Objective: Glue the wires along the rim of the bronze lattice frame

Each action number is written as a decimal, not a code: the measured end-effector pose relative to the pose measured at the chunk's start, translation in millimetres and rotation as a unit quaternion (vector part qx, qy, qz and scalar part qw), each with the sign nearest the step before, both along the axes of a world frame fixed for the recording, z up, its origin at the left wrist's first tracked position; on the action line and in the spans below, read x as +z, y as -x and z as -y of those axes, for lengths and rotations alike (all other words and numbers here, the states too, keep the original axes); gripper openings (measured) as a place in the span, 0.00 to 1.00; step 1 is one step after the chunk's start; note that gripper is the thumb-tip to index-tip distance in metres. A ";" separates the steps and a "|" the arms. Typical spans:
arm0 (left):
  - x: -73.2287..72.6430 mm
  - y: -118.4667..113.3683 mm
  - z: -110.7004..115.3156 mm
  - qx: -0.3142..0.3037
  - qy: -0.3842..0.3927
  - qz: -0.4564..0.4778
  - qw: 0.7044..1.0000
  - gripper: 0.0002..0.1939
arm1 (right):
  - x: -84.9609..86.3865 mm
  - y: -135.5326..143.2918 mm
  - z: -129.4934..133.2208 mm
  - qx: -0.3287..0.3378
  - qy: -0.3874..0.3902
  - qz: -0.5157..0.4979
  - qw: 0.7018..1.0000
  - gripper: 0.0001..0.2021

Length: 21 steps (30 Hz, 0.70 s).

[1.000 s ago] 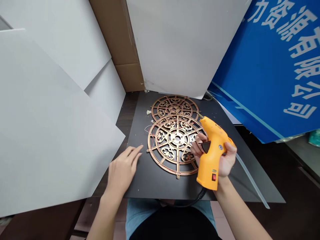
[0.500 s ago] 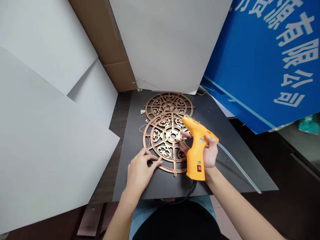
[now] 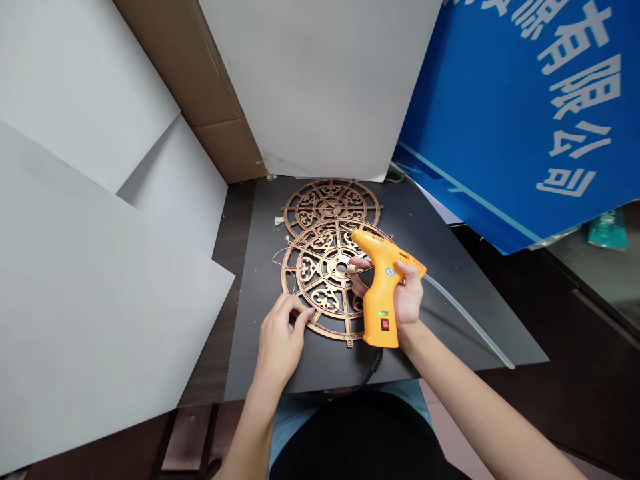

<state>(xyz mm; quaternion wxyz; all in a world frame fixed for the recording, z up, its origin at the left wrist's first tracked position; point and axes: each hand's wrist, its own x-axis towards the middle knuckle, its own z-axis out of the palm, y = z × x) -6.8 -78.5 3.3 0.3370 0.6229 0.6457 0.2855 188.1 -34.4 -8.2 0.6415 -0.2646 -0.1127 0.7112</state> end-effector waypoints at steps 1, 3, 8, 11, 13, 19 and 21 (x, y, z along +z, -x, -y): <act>-0.4 1.0 0.6 -0.001 0.002 0.026 1.000 0.12 | 0.4 0.4 -0.4 -0.002 0.002 -0.003 1.000 0.22; -1.3 2.8 1.9 -0.004 0.011 0.075 0.997 0.13 | 1.2 1.1 -0.8 -0.007 0.004 -0.009 1.000 0.22; -4.7 6.8 7.0 0.006 0.013 0.151 0.988 0.13 | 2.0 2.5 0.5 -0.019 -0.001 -0.002 1.000 0.21; -4.5 7.7 11.0 0.042 -0.012 0.172 0.984 0.13 | 3.1 3.2 1.6 -0.014 -0.005 0.015 1.000 0.21; -1.3 5.9 12.8 0.064 -0.033 0.186 0.980 0.13 | 4.3 3.6 2.2 -0.018 -0.004 0.023 1.000 0.21; 34.2 11.8 17.8 0.186 -0.250 0.208 0.927 0.04 | 4.1 4.0 2.0 -0.026 0.002 0.050 0.998 0.21; 51.8 33.1 24.9 0.246 -0.337 0.171 0.893 0.05 | 2.8 3.8 1.6 -0.028 0.002 0.054 0.998 0.22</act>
